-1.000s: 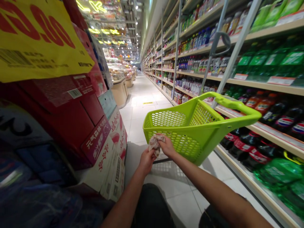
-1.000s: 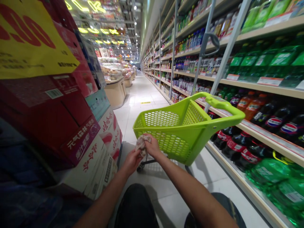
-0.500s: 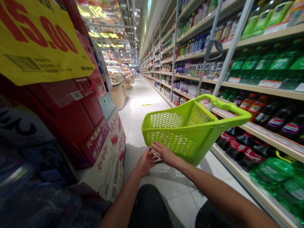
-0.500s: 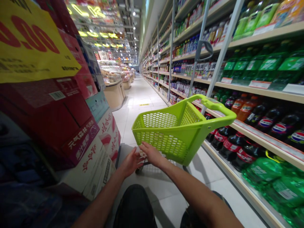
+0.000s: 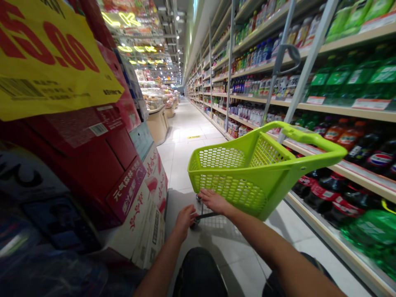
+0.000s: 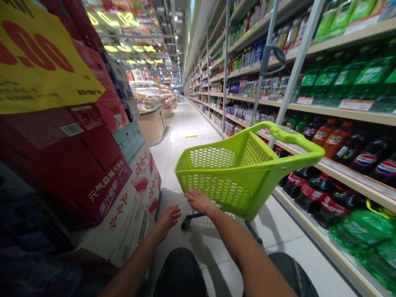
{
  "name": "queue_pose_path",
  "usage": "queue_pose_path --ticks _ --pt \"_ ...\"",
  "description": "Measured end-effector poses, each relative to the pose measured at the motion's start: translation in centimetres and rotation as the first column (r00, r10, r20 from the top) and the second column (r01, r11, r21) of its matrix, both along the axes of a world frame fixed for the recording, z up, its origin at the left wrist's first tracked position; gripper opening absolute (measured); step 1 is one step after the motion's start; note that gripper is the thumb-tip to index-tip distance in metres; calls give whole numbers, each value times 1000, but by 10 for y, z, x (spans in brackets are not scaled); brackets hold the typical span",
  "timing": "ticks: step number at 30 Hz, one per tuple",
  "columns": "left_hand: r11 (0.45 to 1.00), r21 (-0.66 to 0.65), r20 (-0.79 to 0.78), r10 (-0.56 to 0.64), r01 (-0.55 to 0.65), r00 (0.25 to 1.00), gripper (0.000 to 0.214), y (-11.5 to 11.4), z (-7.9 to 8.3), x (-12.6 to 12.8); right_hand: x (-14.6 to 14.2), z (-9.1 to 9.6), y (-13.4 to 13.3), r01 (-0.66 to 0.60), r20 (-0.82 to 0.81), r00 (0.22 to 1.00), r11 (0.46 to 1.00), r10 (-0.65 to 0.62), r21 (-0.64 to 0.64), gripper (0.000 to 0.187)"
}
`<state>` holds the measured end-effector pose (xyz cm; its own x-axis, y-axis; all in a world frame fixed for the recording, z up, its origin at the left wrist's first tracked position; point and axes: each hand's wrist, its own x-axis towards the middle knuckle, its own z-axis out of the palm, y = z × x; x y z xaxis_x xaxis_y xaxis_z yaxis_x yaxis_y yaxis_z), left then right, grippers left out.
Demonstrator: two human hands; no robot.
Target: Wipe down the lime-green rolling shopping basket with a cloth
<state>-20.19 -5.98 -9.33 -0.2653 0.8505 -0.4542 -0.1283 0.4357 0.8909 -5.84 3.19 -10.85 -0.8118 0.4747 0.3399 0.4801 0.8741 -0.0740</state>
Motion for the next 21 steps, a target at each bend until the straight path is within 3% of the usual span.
queue_pose_path --ticks 2,5,7,10,12,16,18,21 --pt "999 34 -143 -13 18 990 27 11 1 -2 -1 19 3 -1 -95 995 997 8 72 30" --pt "996 67 -304 -31 54 952 29 29 7 -1 0 44 14 143 -228 968 975 -102 171 34" --pt "992 92 -378 -43 83 925 30 38 13 1 9 37 15 165 -167 976 972 -137 168 33" --pt "982 130 -502 -57 140 863 32 44 27 5 26 7 2 127 44 990 986 -132 104 30" --pt "972 145 -569 -70 184 819 34 44 34 8 35 -2 -5 106 78 990 987 -115 120 28" --pt "953 150 -670 -97 262 736 36 39 40 13 41 30 2 173 -145 981 928 -132 328 32" --pt "927 158 -785 -91 341 613 40 36 39 18 44 40 8 240 -220 961 894 -165 378 32" --pt "861 141 -945 -30 489 326 47 34 36 27 55 19 3 199 -123 979 914 -165 352 29"
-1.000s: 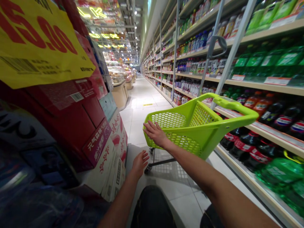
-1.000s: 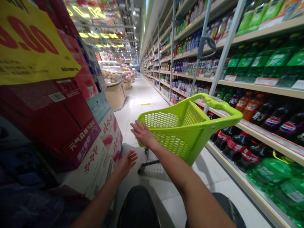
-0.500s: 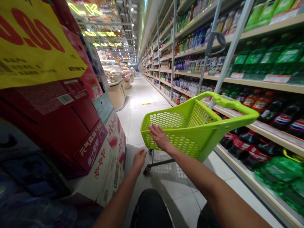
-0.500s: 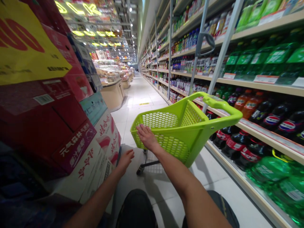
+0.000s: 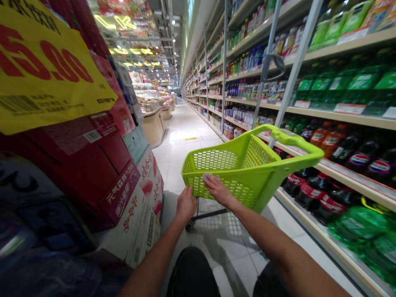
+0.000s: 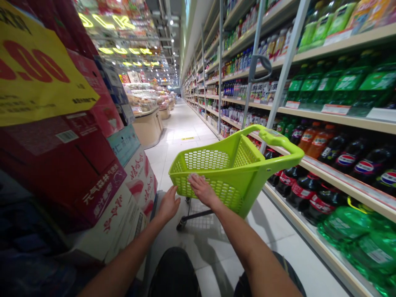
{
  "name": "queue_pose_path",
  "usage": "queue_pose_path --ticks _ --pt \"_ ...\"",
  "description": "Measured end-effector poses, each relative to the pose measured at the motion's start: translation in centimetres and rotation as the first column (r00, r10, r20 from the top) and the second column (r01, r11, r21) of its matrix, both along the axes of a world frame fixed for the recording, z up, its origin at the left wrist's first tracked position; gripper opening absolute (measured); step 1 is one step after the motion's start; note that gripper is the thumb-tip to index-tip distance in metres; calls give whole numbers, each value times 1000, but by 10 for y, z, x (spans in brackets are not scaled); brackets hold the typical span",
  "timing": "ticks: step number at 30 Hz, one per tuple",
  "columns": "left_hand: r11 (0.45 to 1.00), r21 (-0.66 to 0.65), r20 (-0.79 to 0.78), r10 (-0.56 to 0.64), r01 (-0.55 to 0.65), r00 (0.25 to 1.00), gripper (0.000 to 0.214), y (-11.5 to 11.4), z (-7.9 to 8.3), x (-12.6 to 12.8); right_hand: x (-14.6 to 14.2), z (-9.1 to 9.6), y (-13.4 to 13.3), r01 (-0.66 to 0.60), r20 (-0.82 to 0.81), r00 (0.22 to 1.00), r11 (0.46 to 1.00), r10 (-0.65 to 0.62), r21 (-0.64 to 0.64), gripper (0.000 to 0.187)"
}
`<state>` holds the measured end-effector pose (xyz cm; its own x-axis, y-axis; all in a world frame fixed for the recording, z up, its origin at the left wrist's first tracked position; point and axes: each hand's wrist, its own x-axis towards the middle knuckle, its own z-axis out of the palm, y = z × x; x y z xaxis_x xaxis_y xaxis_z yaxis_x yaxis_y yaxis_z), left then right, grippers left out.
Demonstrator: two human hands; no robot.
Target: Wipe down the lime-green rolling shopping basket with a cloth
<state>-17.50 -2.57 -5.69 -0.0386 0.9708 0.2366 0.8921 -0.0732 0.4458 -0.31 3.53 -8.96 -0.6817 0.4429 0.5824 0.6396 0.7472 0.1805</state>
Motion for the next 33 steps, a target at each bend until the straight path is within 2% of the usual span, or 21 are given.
queue_pose_path --ticks 2,4,6,8,10,12,15,17,18,21,23,24,27,29,31,33 --pt "999 29 -126 -37 41 991 49 0 -1 7 8 -22 -11 -16 88 996 997 23 -73 27" --pt "998 18 -186 -55 59 981 50 -1 -2 13 14 -29 -19 -32 111 993 995 42 -92 27" --pt "998 -17 -206 -61 59 977 52 -1 -2 19 16 -15 -19 -30 55 998 999 32 -34 29" --pt "997 -59 -214 -58 46 975 53 -3 -2 25 18 6 -12 24 -41 999 999 -23 40 32" --pt "995 -88 -216 -59 40 975 53 -4 -1 30 22 14 -7 84 -88 993 995 -79 62 34" --pt "995 -93 -209 -65 47 976 54 -7 -1 36 30 0 -10 84 -37 996 996 -83 27 33" --pt "994 -89 -196 -85 68 977 54 -10 -1 43 45 -36 -26 50 82 996 997 -45 -63 28" --pt "992 -90 -195 -104 87 975 54 -11 -1 47 53 -42 -34 40 91 995 997 -33 -73 28" --pt "991 -92 -195 -110 94 975 54 -12 -2 49 57 -35 -34 44 66 997 998 -40 -52 28" --pt "991 -91 -189 -116 100 975 54 -12 0 58 67 1 -27 123 -70 990 991 -119 54 33" --pt "990 -78 -189 -128 115 974 54 -11 3 66 77 15 -24 174 -108 981 981 -164 88 34" --pt "989 -70 -192 -139 127 972 54 -11 5 70 84 14 -25 177 -89 981 981 -170 84 34" --pt "984 -63 -196 -176 167 965 54 -12 9 82 102 -7 -39 132 18 991 990 -133 39 30" --pt "980 -62 -189 -199 191 961 53 -12 10 89 112 -14 -48 106 38 994 994 -107 32 29" --pt "977 -59 -182 -213 206 960 53 -11 11 96 120 -3 -49 117 -20 993 991 -116 68 29" --pt "974 -58 -176 -225 217 958 53 -10 13 105 126 19 -44 184 -123 978 976 -170 115 31"
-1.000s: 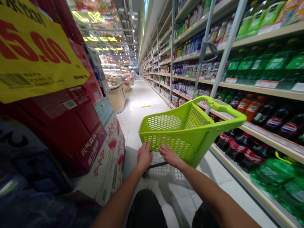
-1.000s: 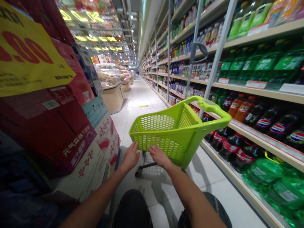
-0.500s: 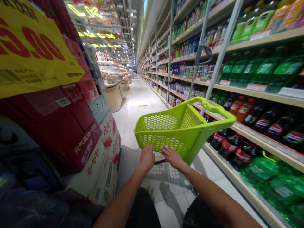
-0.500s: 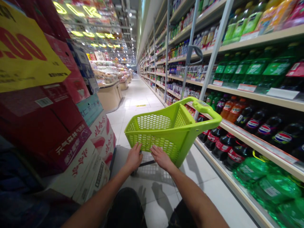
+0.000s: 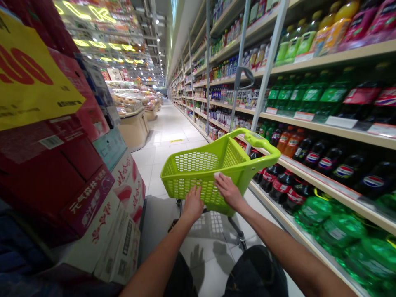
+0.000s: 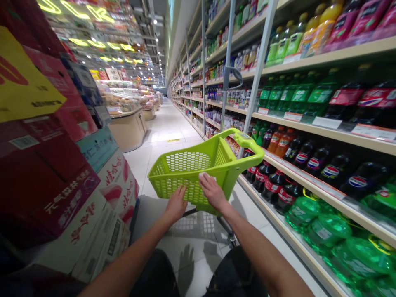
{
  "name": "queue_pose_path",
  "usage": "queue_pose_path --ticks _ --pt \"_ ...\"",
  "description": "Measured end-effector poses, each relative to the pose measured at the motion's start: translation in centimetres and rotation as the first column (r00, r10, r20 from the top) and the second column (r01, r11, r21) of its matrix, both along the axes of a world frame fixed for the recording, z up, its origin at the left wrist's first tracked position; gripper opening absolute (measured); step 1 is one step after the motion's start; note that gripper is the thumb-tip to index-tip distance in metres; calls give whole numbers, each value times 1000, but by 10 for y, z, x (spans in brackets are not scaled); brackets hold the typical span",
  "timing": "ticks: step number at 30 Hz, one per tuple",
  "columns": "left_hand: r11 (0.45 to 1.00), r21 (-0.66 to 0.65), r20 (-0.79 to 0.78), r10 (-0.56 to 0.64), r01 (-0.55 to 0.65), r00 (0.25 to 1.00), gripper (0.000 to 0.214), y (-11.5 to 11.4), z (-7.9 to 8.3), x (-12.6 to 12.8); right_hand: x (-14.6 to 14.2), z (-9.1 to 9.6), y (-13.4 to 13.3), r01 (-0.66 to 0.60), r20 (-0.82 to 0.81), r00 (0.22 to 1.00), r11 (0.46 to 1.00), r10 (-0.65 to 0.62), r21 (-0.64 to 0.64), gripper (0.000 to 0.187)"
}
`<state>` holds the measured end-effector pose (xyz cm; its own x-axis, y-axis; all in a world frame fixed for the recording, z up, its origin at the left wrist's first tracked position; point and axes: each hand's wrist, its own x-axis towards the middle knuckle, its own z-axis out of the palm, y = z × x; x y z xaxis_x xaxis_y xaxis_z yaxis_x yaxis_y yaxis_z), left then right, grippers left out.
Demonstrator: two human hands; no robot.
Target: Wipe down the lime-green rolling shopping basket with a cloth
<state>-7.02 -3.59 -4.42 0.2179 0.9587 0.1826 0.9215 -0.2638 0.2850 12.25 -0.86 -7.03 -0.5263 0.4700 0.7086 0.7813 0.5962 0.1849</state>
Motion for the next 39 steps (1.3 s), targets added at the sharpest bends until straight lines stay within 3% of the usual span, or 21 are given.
queue_pose_path --ticks 3,8,14,18,20,23,26,28,31,33,35,39 --pt "1000 -1 5 -32 32 999 54 1 5 13 10 16 5 57 -25 998 998 -57 13 33" --pt "997 5 4 -81 81 997 54 1 14 27 28 -6 -10 -9 193 980 987 40 -158 31" --pt "995 -4 10 -100 100 995 54 0 14 42 47 25 -4 107 15 994 994 -107 -8 34" --pt "990 -12 18 -141 141 990 54 0 16 50 57 3 -14 28 142 990 994 -13 -108 30" --pt "990 6 28 -144 144 989 54 3 18 52 63 1 -20 0 143 990 993 16 -117 30" --pt "986 88 78 -146 139 986 52 10 22 53 80 30 -20 87 -73 994 996 -85 25 34" --pt "969 213 129 -154 124 980 51 18 28 54 97 54 -17 217 -272 946 967 -175 131 37" --pt "964 244 124 -137 104 983 51 23 33 55 102 45 -21 195 -227 960 974 -166 112 38" --pt "980 183 66 -87 73 994 55 31 39 51 103 13 -33 45 -23 999 999 -44 3 36" --pt "993 104 16 -59 57 998 59 35 40 47 107 11 -36 6 18 1000 1000 -6 -29 36" --pt "998 41 -35 -53 54 998 64 37 39 42 116 33 -32 82 -77 994 996 -80 29 38" --pt "998 -2 -92 -68 68 993 70 38 38 36 126 93 -10 315 -308 915 938 -259 148 44"
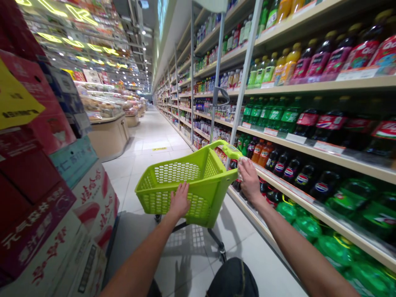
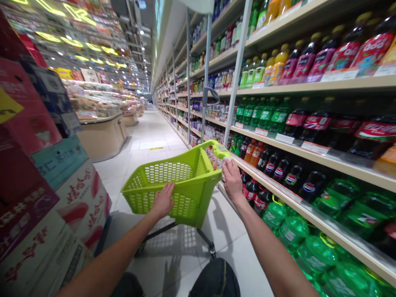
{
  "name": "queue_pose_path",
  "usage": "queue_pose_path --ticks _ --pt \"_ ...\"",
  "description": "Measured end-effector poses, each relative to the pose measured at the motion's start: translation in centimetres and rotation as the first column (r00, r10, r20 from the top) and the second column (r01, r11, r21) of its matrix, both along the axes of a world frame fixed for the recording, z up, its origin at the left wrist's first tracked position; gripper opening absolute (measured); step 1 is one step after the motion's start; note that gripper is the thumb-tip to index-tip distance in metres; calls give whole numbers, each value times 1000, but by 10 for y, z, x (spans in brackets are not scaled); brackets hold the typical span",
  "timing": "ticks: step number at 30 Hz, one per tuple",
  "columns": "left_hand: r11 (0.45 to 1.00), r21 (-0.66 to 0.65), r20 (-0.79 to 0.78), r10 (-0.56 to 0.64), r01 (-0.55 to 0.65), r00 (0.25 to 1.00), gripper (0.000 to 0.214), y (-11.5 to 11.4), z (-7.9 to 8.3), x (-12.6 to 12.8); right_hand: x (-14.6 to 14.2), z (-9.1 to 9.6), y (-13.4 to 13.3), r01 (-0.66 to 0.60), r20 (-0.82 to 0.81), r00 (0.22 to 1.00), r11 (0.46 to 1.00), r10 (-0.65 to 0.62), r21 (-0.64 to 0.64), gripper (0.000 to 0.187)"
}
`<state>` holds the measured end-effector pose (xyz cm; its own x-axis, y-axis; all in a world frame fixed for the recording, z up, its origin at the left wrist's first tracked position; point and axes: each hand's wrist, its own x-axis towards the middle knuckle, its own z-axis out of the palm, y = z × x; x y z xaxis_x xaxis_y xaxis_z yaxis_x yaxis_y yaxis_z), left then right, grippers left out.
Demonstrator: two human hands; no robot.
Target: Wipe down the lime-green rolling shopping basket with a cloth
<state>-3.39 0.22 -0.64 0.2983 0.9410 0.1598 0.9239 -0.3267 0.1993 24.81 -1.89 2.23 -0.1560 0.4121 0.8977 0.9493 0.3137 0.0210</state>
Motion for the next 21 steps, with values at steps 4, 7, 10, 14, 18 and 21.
queue_pose_path --ticks 4,7,10,14,18,21 --pt "999 -36 -22 -23 23 999 72 -2 3 -3 -23 -2 9 -102 188 975 991 117 -90 40" --pt "997 -68 -29 -33 31 999 73 -4 8 -5 -21 -4 8 -179 338 907 956 251 -231 38" --pt "994 -108 -32 -35 31 999 74 -9 13 -7 5 17 10 -9 199 979 987 42 -163 38" --pt "993 -111 -13 -44 42 999 78 -15 15 -9 3 25 17 92 111 991 988 -78 -125 37" --pt "992 -116 22 -51 53 998 77 -20 16 -11 -19 11 12 -61 335 933 975 132 -213 35" --pt "989 -127 20 -67 69 998 76 -23 17 -10 7 21 0 51 279 960 982 3 -183 37"
